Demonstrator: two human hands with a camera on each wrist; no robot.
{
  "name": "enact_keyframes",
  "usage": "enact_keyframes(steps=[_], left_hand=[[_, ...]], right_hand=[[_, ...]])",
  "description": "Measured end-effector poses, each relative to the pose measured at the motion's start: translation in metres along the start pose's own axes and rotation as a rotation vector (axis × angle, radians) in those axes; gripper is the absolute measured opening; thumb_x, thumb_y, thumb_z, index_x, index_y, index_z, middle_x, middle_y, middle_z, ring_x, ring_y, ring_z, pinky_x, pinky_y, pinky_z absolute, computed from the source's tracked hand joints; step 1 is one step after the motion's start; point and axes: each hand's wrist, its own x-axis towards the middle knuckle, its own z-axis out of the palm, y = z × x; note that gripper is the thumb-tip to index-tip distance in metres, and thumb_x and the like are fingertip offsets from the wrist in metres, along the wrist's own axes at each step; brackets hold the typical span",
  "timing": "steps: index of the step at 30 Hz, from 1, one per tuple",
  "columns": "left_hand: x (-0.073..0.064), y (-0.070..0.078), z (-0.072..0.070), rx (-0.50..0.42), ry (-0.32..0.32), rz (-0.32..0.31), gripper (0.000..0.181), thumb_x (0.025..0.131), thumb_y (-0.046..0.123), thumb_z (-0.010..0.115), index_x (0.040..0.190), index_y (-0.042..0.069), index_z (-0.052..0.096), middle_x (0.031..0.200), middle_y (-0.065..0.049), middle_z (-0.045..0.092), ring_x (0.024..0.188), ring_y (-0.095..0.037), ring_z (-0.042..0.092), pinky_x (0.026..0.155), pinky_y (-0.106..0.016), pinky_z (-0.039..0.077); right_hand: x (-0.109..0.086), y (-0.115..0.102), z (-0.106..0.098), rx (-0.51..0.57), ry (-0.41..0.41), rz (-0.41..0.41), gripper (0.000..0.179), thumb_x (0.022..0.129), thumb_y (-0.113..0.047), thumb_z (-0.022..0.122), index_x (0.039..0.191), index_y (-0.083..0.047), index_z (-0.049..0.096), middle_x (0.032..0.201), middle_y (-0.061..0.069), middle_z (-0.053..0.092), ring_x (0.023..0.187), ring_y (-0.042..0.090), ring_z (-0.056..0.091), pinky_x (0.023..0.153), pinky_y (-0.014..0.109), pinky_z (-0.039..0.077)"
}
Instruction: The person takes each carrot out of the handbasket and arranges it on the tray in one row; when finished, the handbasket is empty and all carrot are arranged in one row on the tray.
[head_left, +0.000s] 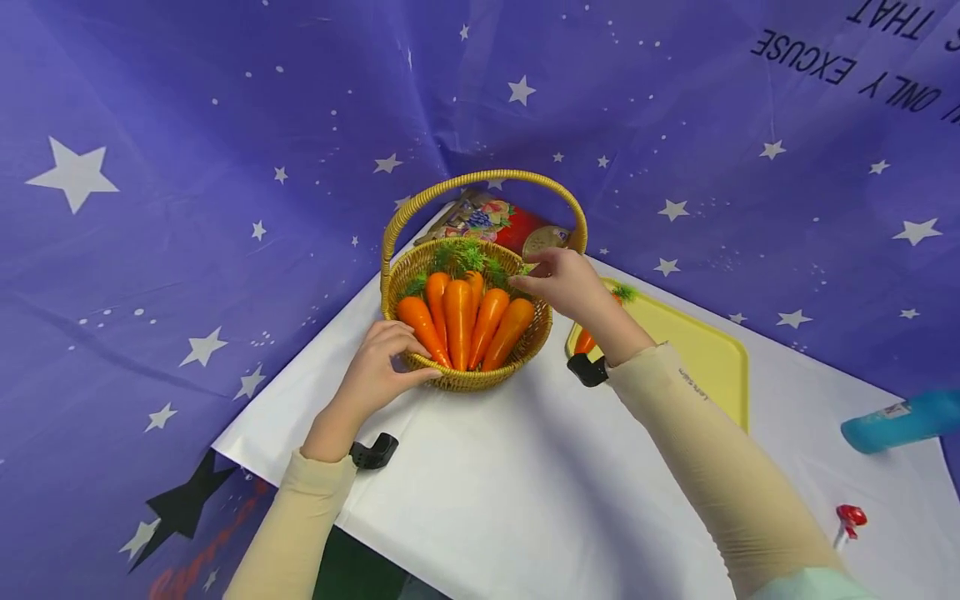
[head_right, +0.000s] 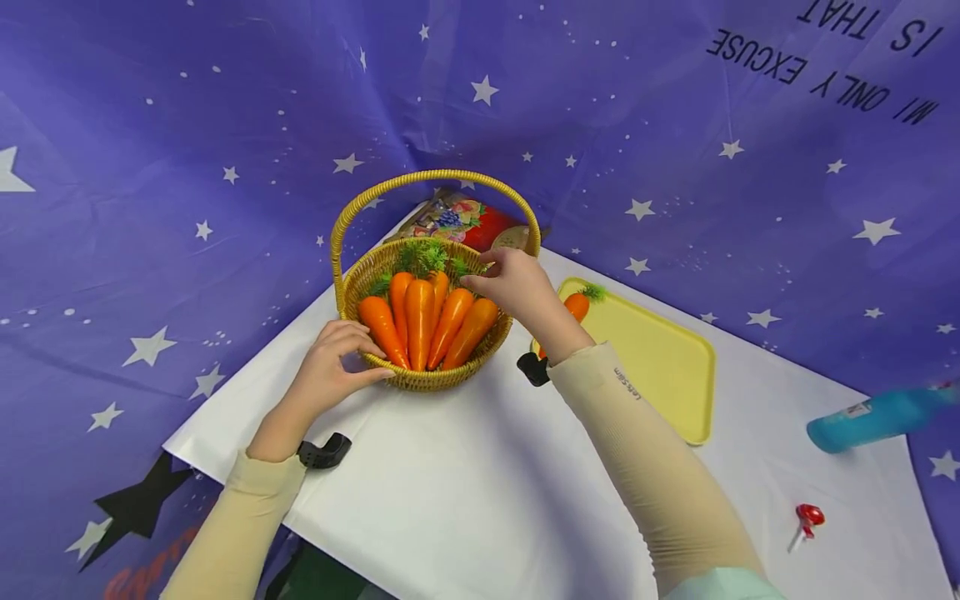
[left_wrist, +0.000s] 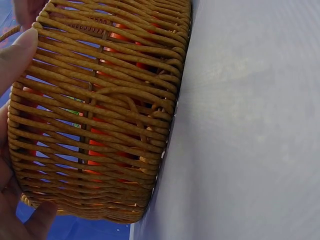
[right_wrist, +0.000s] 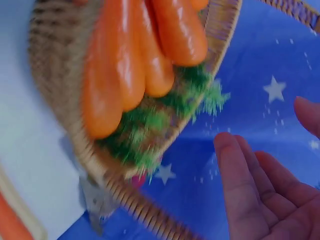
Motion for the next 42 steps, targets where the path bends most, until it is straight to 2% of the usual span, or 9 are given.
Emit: enact_keyframes(steps=[8,16,18,20,23,26,29,34,42], left_hand=[[0.001,-0.001,0.003,-0.014,-0.018,-0.033,0.024,0.067,0.020,0.089,0.084,0.013,0.073,0.098,-0.006,0.067,0.113,-0.026,0.048,0.102,-0.045,0.035],[0.002,0.001,0.006,-0.015,-0.022,-0.031,0.025,0.068,0.022,0.089,0.084,0.012,0.073,0.100,-0.008,0.067,0.113,-0.025,0.048,0.101,-0.044,0.037],[0.002,0.002,0.006,-0.012,-0.021,-0.028,0.025,0.068,0.022,0.089,0.084,0.012,0.073,0.100,-0.008,0.068,0.113,-0.025,0.048,0.101,-0.044,0.037],[0.002,0.002,0.005,-0.007,-0.020,-0.025,0.025,0.068,0.022,0.089,0.084,0.012,0.073,0.099,-0.007,0.068,0.114,-0.025,0.048,0.101,-0.044,0.038],[0.002,0.003,0.004,-0.001,-0.019,-0.021,0.025,0.068,0.023,0.089,0.084,0.012,0.073,0.098,-0.005,0.068,0.114,-0.025,0.048,0.101,-0.043,0.038],[0.003,0.002,0.003,-0.001,-0.018,-0.021,0.025,0.068,0.023,0.089,0.084,0.012,0.073,0.097,-0.004,0.068,0.113,-0.025,0.048,0.101,-0.043,0.038],[0.002,0.001,0.003,-0.005,-0.023,-0.030,0.025,0.068,0.023,0.089,0.084,0.012,0.073,0.097,-0.003,0.068,0.113,-0.024,0.048,0.102,-0.042,0.037],[0.002,0.001,0.002,-0.015,-0.027,-0.045,0.025,0.069,0.024,0.089,0.085,0.014,0.074,0.097,-0.001,0.067,0.113,-0.023,0.047,0.102,-0.042,0.036],[0.000,-0.002,-0.001,-0.013,-0.024,-0.056,0.025,0.069,0.024,0.089,0.085,0.014,0.073,0.098,-0.002,0.067,0.114,-0.023,0.047,0.102,-0.041,0.037]], right_hand=[[0.036,-0.015,0.036,-0.145,-0.117,0.005,0.057,0.088,-0.040,0.069,0.130,-0.003,0.059,0.127,0.012,0.061,0.112,0.027,0.057,0.095,0.041,0.047],[0.049,-0.019,0.061,-0.220,-0.173,0.086,0.058,0.087,-0.041,0.070,0.128,-0.001,0.059,0.129,0.013,0.058,0.111,0.027,0.057,0.093,0.040,0.048],[0.051,-0.020,0.064,-0.231,-0.178,0.086,0.052,0.087,-0.040,0.070,0.121,-0.001,0.063,0.119,0.013,0.063,0.100,0.024,0.059,0.087,0.037,0.049],[0.052,-0.021,0.067,-0.234,-0.181,0.085,0.040,0.087,-0.039,0.069,0.103,-0.002,0.067,0.096,0.010,0.065,0.080,0.020,0.057,0.074,0.033,0.049],[0.055,-0.024,0.070,-0.224,-0.189,0.083,0.037,0.087,-0.038,0.070,0.071,-0.008,0.056,0.064,0.002,0.049,0.056,0.016,0.042,0.056,0.029,0.039],[0.058,-0.024,0.073,-0.205,-0.216,0.085,0.044,0.088,-0.036,0.070,0.061,-0.012,0.045,0.053,-0.001,0.038,0.048,0.014,0.037,0.052,0.028,0.036],[0.061,-0.024,0.076,-0.197,-0.240,0.090,0.039,0.088,-0.036,0.069,0.065,-0.011,0.051,0.056,0.001,0.046,0.052,0.016,0.046,0.054,0.028,0.042],[0.064,-0.026,0.080,-0.155,-0.262,0.120,0.033,0.088,-0.035,0.070,0.083,-0.004,0.061,0.078,0.010,0.063,0.076,0.027,0.063,0.071,0.035,0.052],[0.068,-0.030,0.085,-0.121,-0.289,0.134,0.031,0.089,-0.033,0.069,0.085,-0.002,0.063,0.084,0.015,0.066,0.083,0.031,0.066,0.080,0.039,0.053]])
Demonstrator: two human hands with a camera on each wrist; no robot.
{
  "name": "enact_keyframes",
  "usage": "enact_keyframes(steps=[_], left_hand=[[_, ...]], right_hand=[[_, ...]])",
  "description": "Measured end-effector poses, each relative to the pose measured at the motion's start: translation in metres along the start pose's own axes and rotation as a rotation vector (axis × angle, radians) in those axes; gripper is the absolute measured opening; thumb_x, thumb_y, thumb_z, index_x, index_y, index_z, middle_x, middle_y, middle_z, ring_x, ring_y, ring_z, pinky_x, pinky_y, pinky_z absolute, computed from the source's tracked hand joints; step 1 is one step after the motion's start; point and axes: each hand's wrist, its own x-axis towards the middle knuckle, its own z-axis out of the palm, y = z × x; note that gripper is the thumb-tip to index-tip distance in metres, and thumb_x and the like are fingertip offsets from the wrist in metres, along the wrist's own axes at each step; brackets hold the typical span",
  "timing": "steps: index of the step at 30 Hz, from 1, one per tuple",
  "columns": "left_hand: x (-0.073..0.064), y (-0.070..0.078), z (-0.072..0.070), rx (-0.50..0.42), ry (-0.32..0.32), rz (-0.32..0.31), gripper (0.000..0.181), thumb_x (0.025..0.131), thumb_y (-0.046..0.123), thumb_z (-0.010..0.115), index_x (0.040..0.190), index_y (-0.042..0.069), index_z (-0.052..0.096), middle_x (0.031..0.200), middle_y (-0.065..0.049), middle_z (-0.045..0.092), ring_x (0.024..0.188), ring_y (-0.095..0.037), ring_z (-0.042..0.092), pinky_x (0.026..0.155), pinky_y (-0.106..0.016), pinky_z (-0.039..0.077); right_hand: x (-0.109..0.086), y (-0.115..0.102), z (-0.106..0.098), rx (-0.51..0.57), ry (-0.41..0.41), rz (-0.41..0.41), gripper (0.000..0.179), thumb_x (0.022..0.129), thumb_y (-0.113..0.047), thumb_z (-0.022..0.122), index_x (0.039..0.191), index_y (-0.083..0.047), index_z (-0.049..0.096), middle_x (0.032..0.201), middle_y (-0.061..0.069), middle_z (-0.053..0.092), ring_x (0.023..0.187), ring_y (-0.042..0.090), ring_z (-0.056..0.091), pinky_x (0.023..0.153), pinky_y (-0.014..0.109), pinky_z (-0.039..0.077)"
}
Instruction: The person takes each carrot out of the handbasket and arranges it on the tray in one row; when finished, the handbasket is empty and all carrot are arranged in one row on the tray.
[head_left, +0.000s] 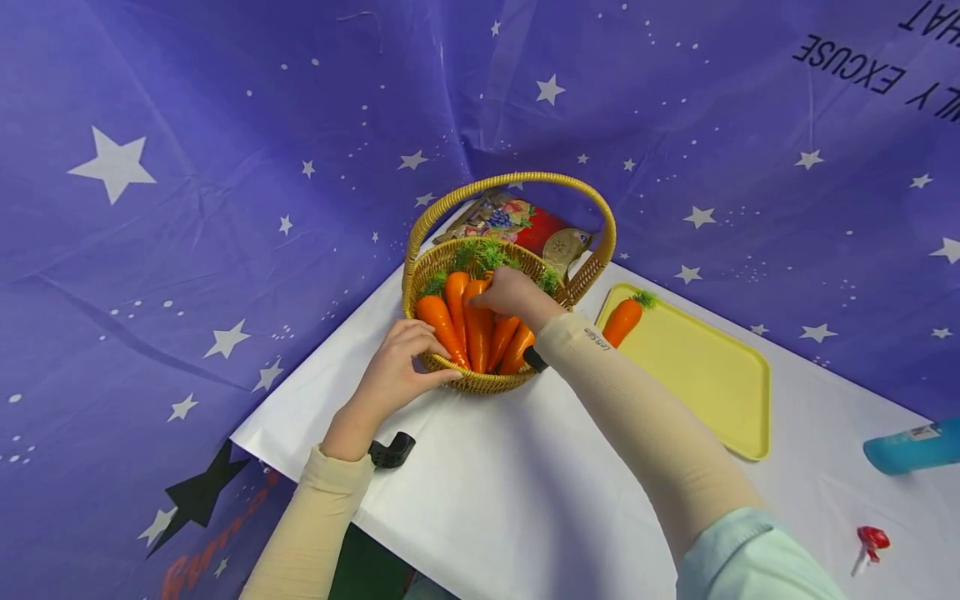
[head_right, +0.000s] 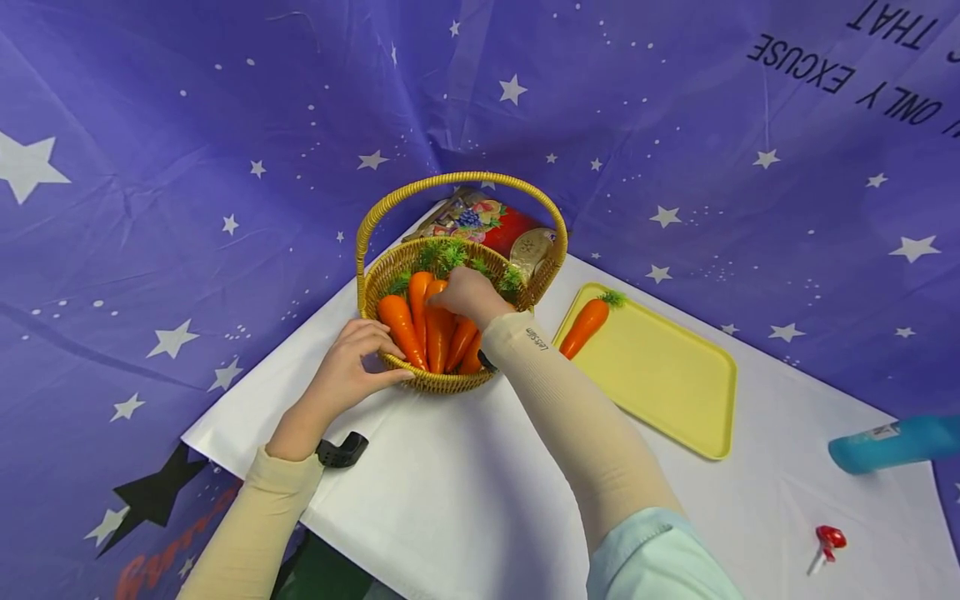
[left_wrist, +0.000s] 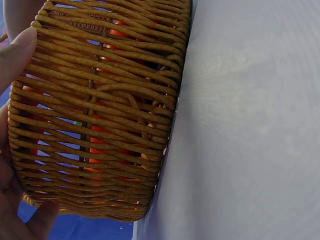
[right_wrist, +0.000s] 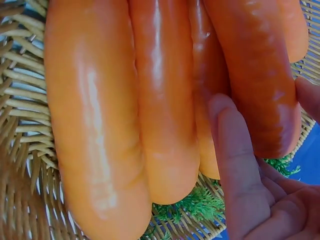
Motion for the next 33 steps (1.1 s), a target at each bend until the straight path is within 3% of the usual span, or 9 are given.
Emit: enact_keyframes(steps=[14,22,29,33], left_hand=[[0.000,0.002,0.000,0.002,-0.007,-0.006,0.024,0.070,0.024,0.088,0.085,0.013,0.073,0.101,-0.007,0.067,0.115,-0.024,0.047,0.102,-0.044,0.037],[0.000,0.003,0.000,0.006,-0.002,0.009,0.024,0.069,0.022,0.089,0.085,0.013,0.072,0.097,-0.003,0.067,0.115,-0.024,0.047,0.103,-0.044,0.036],[0.000,0.004,0.002,-0.003,0.001,0.015,0.024,0.069,0.023,0.089,0.085,0.015,0.073,0.094,0.000,0.067,0.116,-0.024,0.048,0.104,-0.044,0.035],[-0.001,0.004,0.002,0.000,0.010,0.023,0.024,0.068,0.022,0.089,0.085,0.015,0.072,0.095,0.000,0.067,0.115,-0.025,0.048,0.103,-0.044,0.036]], right_hand=[[-0.006,0.000,-0.011,0.030,0.035,0.002,0.031,0.089,-0.032,0.069,0.092,-0.001,0.064,0.091,0.014,0.068,0.086,0.030,0.067,0.084,0.041,0.053],[-0.010,0.003,-0.021,0.054,0.031,0.003,0.032,0.088,-0.034,0.070,0.086,-0.002,0.064,0.084,0.012,0.067,0.087,0.030,0.067,0.083,0.039,0.054],[-0.019,0.010,-0.031,0.131,0.060,-0.019,0.034,0.087,-0.030,0.070,0.070,-0.007,0.053,0.070,0.009,0.061,0.082,0.030,0.068,0.077,0.035,0.056],[-0.021,0.016,-0.036,0.159,0.059,-0.015,0.032,0.086,-0.032,0.072,0.078,-0.004,0.058,0.077,0.009,0.063,0.082,0.030,0.068,0.077,0.035,0.056]])
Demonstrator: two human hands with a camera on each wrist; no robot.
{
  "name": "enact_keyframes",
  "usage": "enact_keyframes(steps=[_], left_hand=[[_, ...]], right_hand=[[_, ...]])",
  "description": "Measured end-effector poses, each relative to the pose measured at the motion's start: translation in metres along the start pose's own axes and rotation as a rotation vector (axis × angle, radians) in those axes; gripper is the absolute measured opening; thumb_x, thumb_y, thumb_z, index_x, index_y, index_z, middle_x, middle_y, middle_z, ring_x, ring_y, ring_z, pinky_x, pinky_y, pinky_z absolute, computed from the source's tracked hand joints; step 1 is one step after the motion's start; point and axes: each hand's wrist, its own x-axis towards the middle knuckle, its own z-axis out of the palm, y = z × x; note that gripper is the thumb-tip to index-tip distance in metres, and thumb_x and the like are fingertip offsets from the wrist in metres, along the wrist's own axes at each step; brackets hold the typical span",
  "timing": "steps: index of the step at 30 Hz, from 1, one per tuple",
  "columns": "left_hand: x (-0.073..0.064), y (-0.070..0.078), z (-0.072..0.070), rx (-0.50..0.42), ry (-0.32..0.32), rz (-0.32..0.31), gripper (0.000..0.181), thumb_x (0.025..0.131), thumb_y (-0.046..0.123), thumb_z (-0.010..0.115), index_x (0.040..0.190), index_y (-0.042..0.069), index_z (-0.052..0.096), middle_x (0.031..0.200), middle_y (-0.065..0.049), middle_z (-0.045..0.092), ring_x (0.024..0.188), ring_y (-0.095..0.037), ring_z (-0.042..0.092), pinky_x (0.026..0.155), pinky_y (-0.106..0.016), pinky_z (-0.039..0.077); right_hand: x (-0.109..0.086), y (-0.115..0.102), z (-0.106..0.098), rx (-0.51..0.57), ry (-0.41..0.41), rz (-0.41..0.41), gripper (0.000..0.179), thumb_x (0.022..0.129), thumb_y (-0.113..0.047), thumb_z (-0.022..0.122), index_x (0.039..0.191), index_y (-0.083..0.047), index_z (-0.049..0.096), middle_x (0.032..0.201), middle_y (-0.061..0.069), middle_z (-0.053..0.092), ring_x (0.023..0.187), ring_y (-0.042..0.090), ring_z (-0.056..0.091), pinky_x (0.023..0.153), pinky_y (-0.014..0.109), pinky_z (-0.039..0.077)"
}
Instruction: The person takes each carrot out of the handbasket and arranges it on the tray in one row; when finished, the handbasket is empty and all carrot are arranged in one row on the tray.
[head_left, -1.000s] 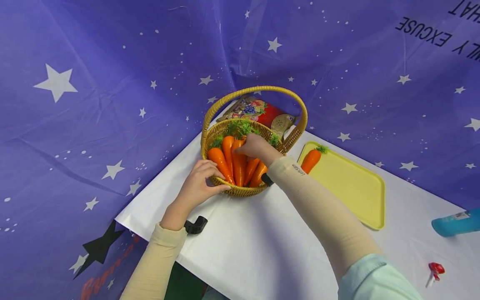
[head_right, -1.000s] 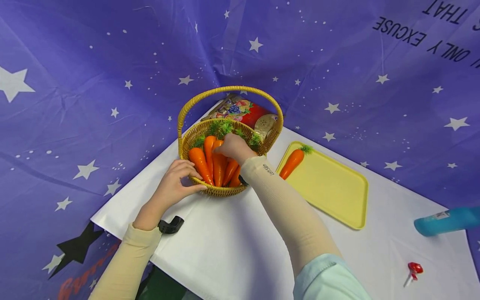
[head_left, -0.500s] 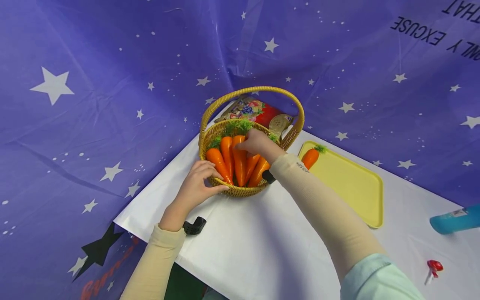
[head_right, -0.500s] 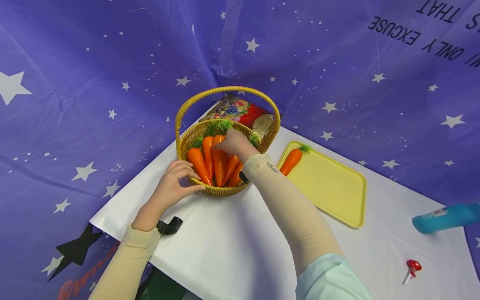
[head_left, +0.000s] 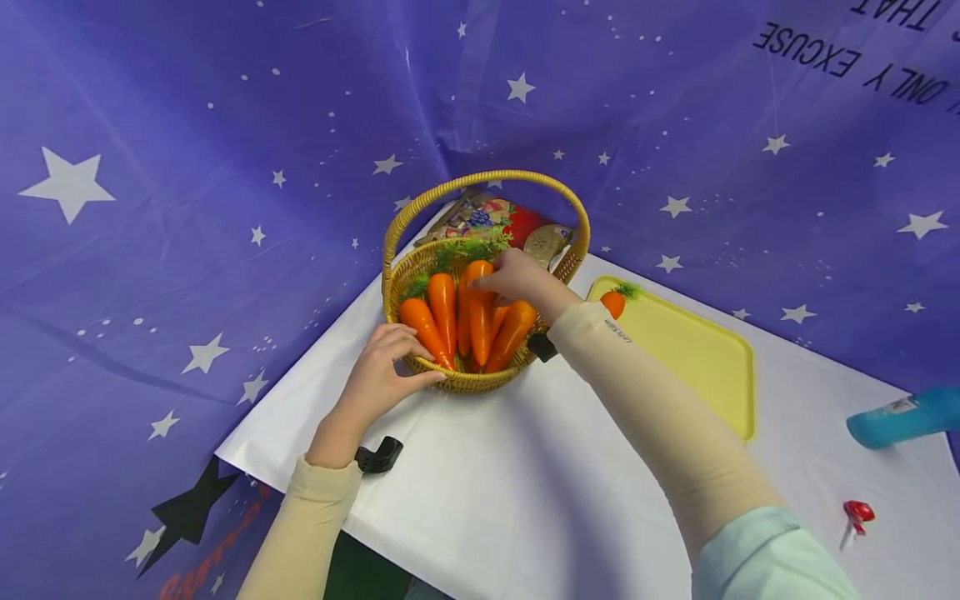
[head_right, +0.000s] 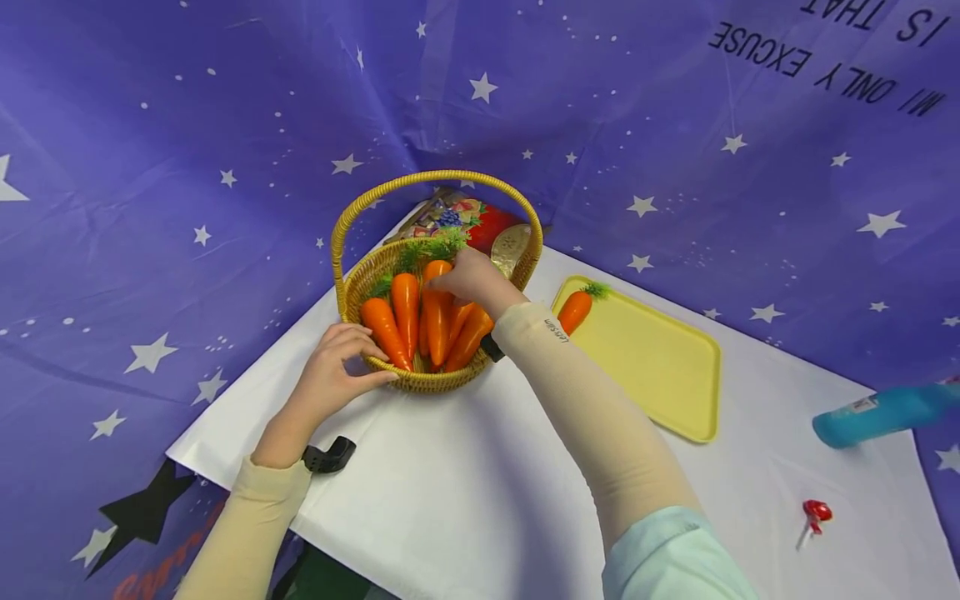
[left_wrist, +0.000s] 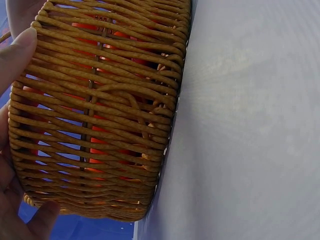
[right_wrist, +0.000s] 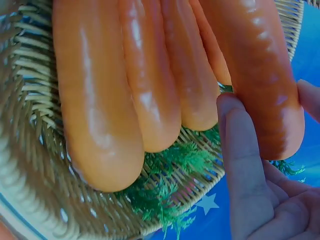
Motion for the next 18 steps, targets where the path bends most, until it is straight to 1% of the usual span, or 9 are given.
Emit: enact_keyframes(steps=[4,8,11,14,18], left_hand=[[0.000,0.002,0.001,0.005,0.006,0.009,0.025,0.068,0.020,0.089,0.085,0.014,0.072,0.097,-0.003,0.068,0.115,-0.027,0.048,0.104,-0.046,0.035],[0.000,0.003,0.003,0.016,0.009,0.014,0.025,0.068,0.020,0.089,0.085,0.013,0.072,0.098,-0.006,0.068,0.115,-0.028,0.048,0.105,-0.048,0.032],[0.000,0.005,0.003,0.025,0.016,0.021,0.026,0.067,0.019,0.090,0.084,0.013,0.072,0.096,-0.005,0.068,0.114,-0.028,0.049,0.106,-0.047,0.032],[0.000,0.006,0.004,0.021,0.026,0.029,0.027,0.065,0.017,0.090,0.083,0.011,0.072,0.094,-0.004,0.068,0.113,-0.028,0.049,0.105,-0.046,0.032],[0.000,0.007,0.004,0.016,0.037,0.045,0.027,0.064,0.015,0.091,0.083,0.010,0.072,0.092,-0.004,0.068,0.112,-0.029,0.049,0.104,-0.047,0.032]], right_hand=[[-0.004,0.006,-0.005,0.014,-0.004,0.009,0.033,0.088,-0.034,0.071,0.087,-0.001,0.064,0.085,0.011,0.067,0.089,0.032,0.067,0.080,0.038,0.055],[-0.009,0.009,-0.010,0.022,-0.007,0.013,0.034,0.087,-0.035,0.071,0.095,-0.003,0.065,0.091,0.010,0.067,0.087,0.029,0.067,0.080,0.037,0.055],[-0.015,0.011,-0.014,0.052,-0.015,0.003,0.037,0.087,-0.035,0.072,0.103,-0.004,0.064,0.098,0.010,0.065,0.086,0.027,0.068,0.080,0.036,0.055],[-0.023,0.013,-0.018,0.079,-0.019,-0.013,0.046,0.086,-0.035,0.073,0.115,-0.003,0.061,0.105,0.011,0.064,0.086,0.027,0.069,0.081,0.037,0.055],[-0.035,0.016,-0.024,0.091,-0.016,-0.025,0.063,0.085,-0.037,0.074,0.132,0.000,0.051,0.117,0.011,0.061,0.086,0.025,0.070,0.081,0.036,0.055]])
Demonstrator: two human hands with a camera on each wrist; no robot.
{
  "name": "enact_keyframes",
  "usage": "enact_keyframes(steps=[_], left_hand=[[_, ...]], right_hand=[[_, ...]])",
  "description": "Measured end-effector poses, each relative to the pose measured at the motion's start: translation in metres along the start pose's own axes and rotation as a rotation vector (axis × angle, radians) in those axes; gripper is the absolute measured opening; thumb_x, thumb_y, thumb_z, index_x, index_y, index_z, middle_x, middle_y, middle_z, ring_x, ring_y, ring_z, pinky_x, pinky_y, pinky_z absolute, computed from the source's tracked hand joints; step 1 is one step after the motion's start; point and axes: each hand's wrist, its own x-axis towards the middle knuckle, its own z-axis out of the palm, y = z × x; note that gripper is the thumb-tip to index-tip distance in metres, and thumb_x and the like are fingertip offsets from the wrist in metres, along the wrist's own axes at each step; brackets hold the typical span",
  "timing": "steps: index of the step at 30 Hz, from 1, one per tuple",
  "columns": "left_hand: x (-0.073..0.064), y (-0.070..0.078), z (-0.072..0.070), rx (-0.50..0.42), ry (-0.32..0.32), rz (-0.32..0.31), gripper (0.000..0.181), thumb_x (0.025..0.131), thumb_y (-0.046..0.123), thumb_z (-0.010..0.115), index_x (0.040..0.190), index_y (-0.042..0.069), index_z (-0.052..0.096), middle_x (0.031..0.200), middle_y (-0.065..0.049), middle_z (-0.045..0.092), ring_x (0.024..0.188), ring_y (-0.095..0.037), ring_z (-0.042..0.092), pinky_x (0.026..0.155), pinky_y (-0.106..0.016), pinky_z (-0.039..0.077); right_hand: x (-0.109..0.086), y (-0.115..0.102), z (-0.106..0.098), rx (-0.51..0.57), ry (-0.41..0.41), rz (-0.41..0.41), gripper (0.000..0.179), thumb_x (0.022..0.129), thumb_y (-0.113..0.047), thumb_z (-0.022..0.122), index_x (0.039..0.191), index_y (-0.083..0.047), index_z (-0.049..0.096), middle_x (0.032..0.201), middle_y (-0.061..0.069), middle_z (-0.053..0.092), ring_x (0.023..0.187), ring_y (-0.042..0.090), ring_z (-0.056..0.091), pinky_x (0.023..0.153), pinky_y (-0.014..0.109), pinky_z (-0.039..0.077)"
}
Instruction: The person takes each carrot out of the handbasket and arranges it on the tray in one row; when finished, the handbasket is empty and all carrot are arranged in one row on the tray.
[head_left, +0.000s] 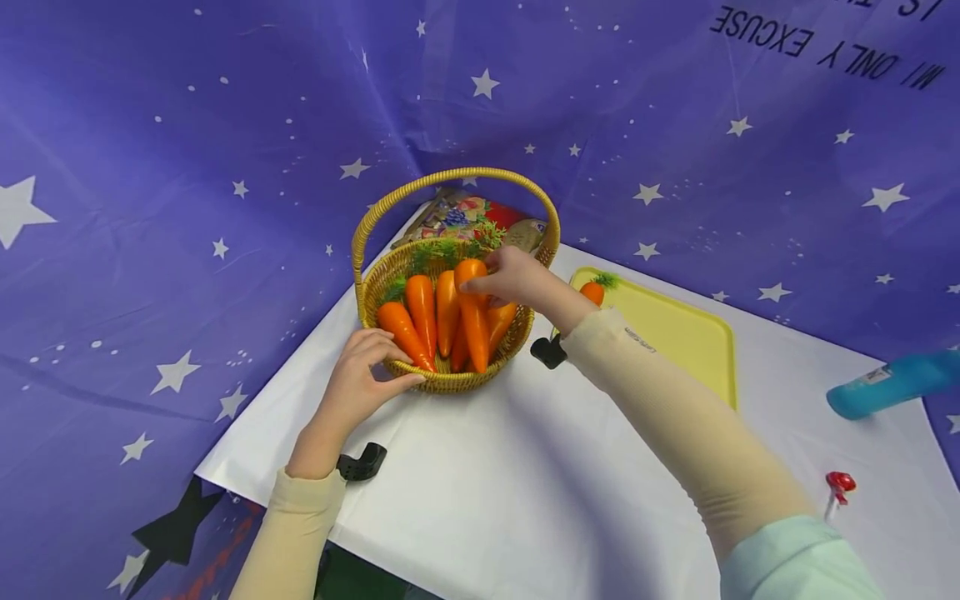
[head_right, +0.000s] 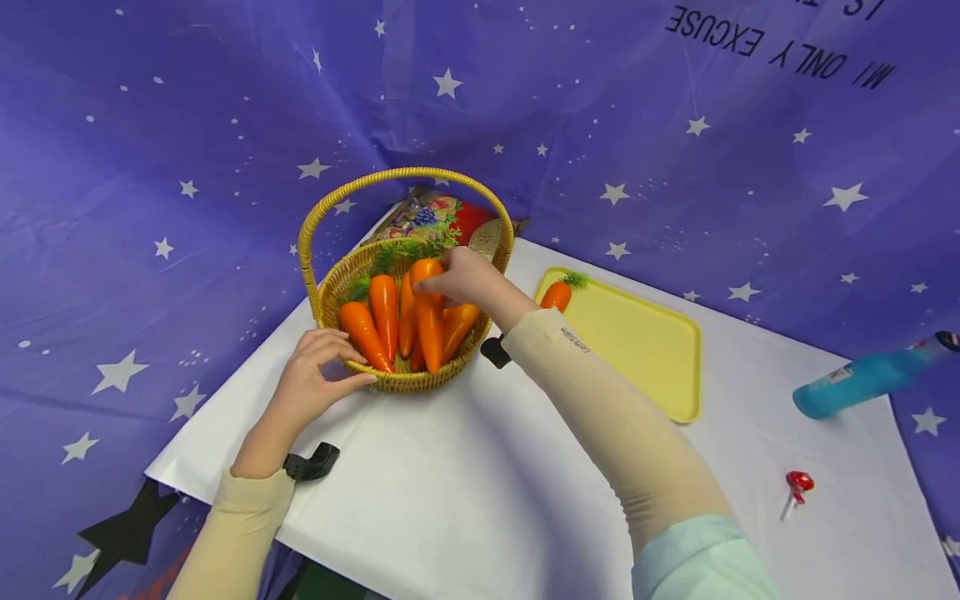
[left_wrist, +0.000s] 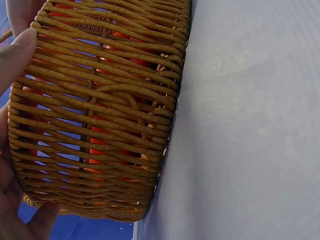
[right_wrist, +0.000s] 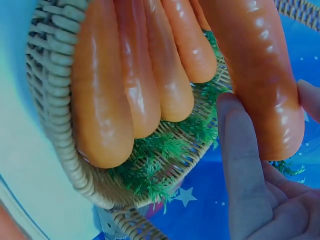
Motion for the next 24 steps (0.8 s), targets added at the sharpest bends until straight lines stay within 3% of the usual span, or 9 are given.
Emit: enact_keyframes(steps=[5,9,17,24], left_hand=[[0.000,0.000,0.002,0.001,-0.003,0.000,0.028,0.064,0.015,0.091,0.083,0.010,0.073,0.093,-0.004,0.068,0.112,-0.029,0.049,0.105,-0.047,0.031],[0.000,0.001,0.003,0.006,-0.009,-0.014,0.027,0.063,0.013,0.091,0.084,0.010,0.073,0.092,-0.004,0.068,0.112,-0.028,0.049,0.105,-0.047,0.030],[0.000,0.004,0.003,-0.001,-0.006,-0.036,0.027,0.062,0.009,0.091,0.083,0.010,0.073,0.091,-0.005,0.068,0.114,-0.028,0.048,0.108,-0.048,0.026],[0.000,0.003,0.006,-0.001,0.000,-0.032,0.029,0.061,0.005,0.091,0.083,0.011,0.073,0.086,-0.002,0.067,0.114,-0.028,0.048,0.108,-0.048,0.026]], right_hand=[[-0.014,0.007,-0.008,-0.004,0.018,0.003,0.075,0.085,-0.040,0.073,0.141,-0.001,0.042,0.115,0.010,0.062,0.086,0.025,0.069,0.080,0.033,0.055],[-0.025,0.015,-0.015,0.016,0.031,-0.005,0.073,0.085,-0.040,0.073,0.140,-0.003,0.044,0.105,0.010,0.065,0.082,0.024,0.069,0.083,0.037,0.054],[-0.046,0.037,-0.030,0.055,0.056,-0.058,0.068,0.087,-0.037,0.072,0.139,-0.003,0.045,0.112,0.012,0.062,0.085,0.024,0.068,0.075,0.033,0.056],[-0.064,0.059,-0.046,0.087,0.087,-0.025,0.064,0.086,-0.038,0.072,0.136,-0.007,0.048,0.110,0.012,0.062,0.085,0.021,0.069,0.074,0.034,0.056]])
